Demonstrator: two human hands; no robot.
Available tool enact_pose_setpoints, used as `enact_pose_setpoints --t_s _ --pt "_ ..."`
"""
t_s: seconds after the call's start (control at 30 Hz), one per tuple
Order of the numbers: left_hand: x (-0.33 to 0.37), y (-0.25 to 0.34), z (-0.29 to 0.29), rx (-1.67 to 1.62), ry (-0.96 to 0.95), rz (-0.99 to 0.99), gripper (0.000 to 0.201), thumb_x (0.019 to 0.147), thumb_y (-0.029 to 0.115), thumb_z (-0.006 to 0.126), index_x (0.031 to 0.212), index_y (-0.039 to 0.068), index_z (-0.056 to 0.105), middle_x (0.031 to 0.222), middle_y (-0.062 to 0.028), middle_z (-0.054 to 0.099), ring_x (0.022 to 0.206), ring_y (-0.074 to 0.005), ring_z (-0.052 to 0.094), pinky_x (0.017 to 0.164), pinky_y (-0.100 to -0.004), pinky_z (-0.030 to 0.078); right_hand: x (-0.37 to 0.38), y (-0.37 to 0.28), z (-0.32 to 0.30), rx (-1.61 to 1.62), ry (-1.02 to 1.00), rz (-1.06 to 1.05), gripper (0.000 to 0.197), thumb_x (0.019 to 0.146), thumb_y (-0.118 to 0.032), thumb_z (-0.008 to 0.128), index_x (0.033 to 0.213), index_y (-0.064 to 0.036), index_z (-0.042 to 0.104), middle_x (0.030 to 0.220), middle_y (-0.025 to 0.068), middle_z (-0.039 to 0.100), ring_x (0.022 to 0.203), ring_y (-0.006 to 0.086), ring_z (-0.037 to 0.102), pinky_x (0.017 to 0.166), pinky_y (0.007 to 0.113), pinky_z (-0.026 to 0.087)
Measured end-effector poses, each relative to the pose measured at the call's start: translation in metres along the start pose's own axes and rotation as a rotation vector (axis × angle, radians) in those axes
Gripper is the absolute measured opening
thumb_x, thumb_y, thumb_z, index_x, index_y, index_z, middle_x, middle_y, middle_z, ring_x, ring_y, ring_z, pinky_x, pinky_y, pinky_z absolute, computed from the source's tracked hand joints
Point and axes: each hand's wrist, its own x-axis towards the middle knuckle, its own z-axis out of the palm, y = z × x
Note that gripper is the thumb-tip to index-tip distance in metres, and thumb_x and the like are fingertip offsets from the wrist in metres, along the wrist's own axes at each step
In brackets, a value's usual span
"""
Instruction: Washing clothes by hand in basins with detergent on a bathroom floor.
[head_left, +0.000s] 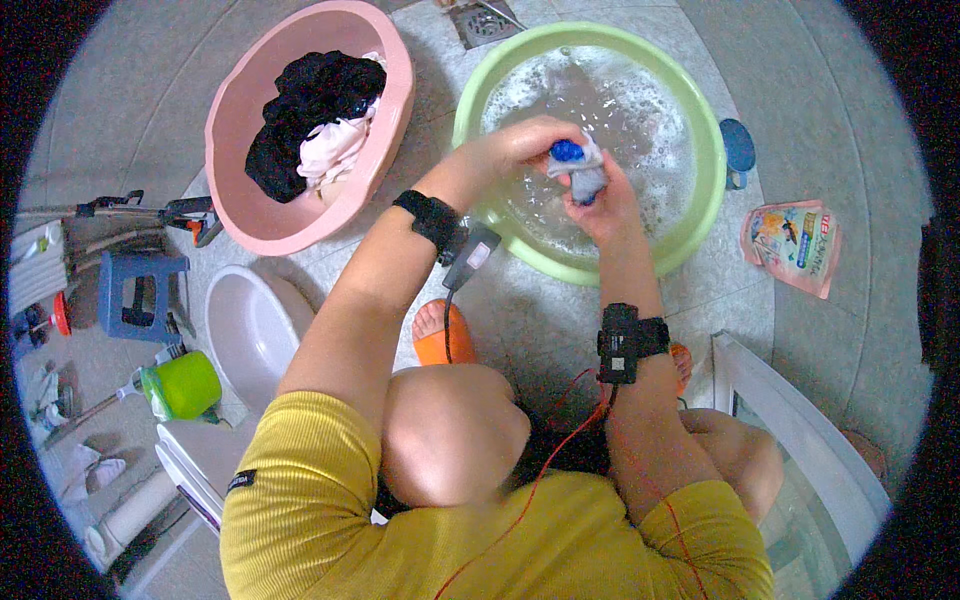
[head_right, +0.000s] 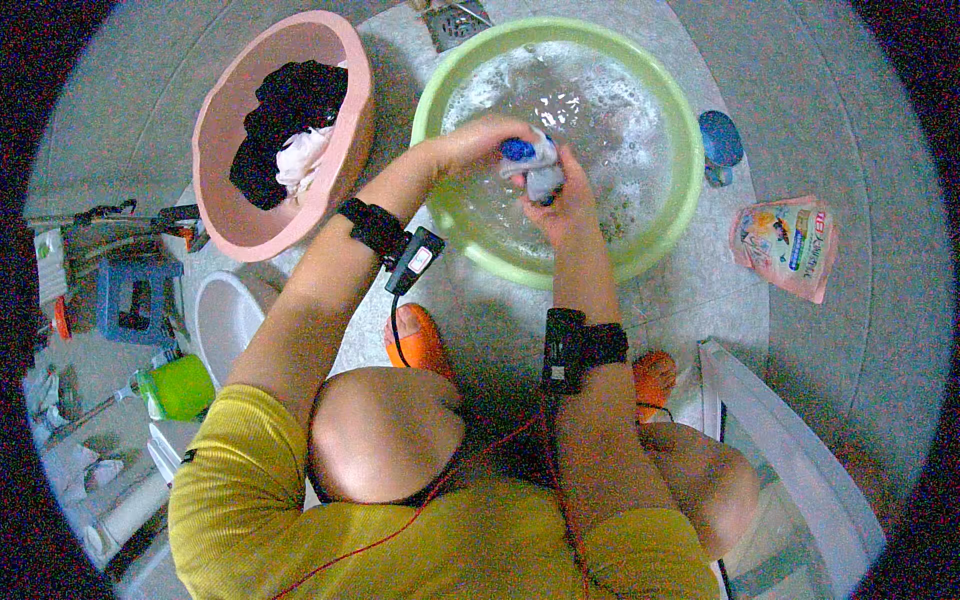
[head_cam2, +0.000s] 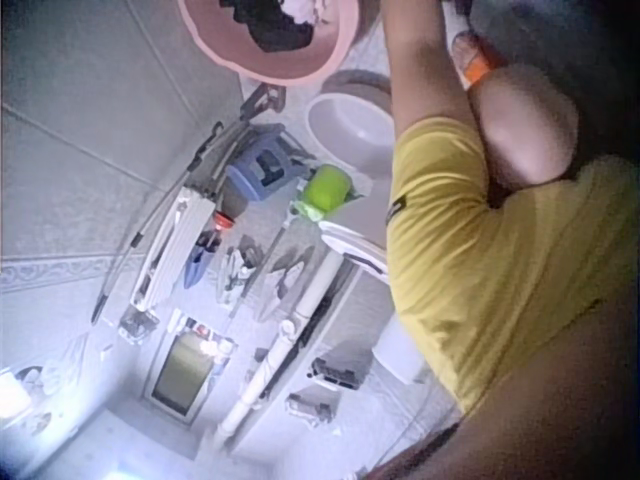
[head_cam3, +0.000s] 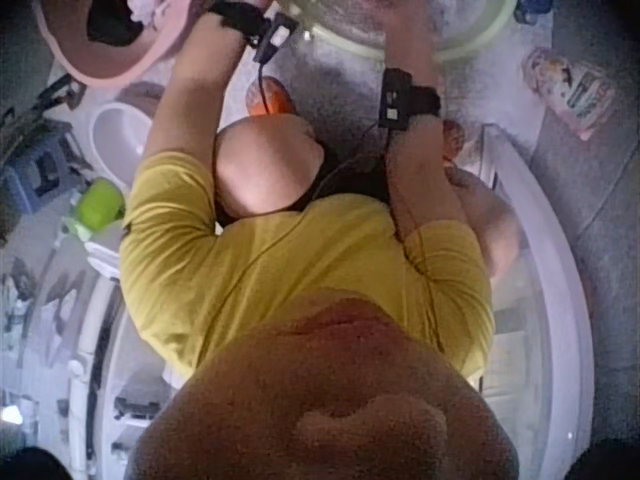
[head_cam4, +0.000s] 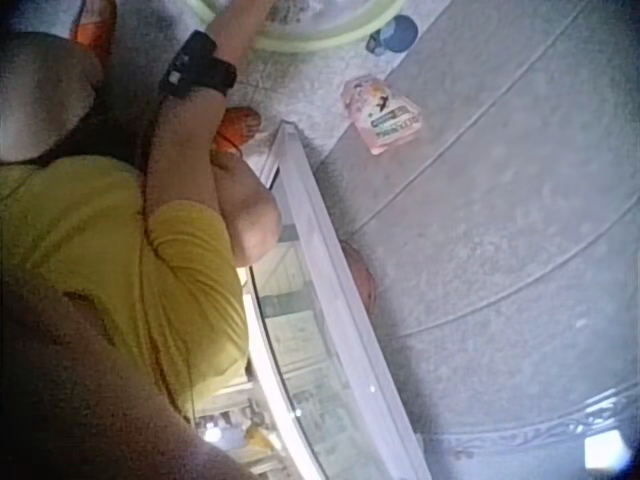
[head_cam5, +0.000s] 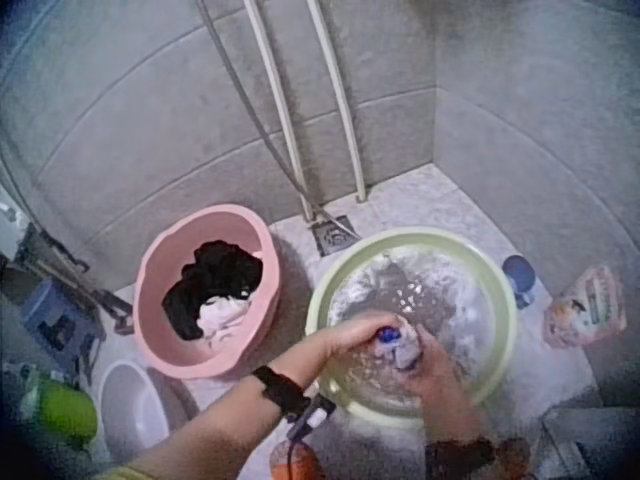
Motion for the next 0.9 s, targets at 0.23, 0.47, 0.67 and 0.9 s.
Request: enact_pose_setpoints --t_s 0.23,0.47,0.67,0.9 --pt "0.001 -0.001 -0.025 -0.278 0.374 0.146 0.044 0.067 0.011 0.06 0.102 0.001 0.036 0.079 -0.0071 0.053 0.071 -0.0161 0.055 0.056 -0.0276 0.05 0.003 -0.005 -0.019 0.334 -0.046 -0.064 0.029 0.071 -0.035 0.054 0.085 -0.0113 0.047 0.078 0.0037 0.049 0.067 0.0165 0.044 0.052 0.028 0.039" --pt "0.005 0.001 -0.02 -0.096 0.455 0.113 0.04 0.068 0.034 0.059 0.096 0.009 0.045 0.08 -0.0032 0.052 0.067 -0.0099 0.049 0.047 -0.0204 0.039 -0.008 -0.007 0.007 0.51 -0.12 -0.048 0.034 0.069 -0.033 0.057 0.087 -0.0068 0.046 0.081 0.0076 0.05 0.076 0.022 0.05 0.07 0.037 0.045" --pt "0.007 0.008 -0.012 0.364 0.549 -0.117 0.045 0.064 0.048 0.058 0.084 0.008 0.051 0.062 -0.0019 0.05 0.048 -0.0089 0.044 0.04 -0.0208 0.035 0.008 -0.002 -0.006 0.467 -0.081 0.021 0.018 0.072 -0.026 0.046 0.076 -0.0088 0.046 0.059 0.0026 0.046 0.048 0.0123 0.043 0.039 0.023 0.034" --pt "-0.009 -0.005 -0.008 0.682 0.637 0.003 0.044 0.062 0.041 0.063 0.083 0.005 0.05 0.059 -0.0014 0.05 0.047 -0.0091 0.045 0.041 -0.0232 0.038 -0.001 0.024 0.019 0.407 0.086 0.032 0.019 0.073 -0.028 0.038 0.062 -0.0122 0.041 0.048 -0.002 0.034 0.039 0.0098 0.032 0.036 0.022 0.023"
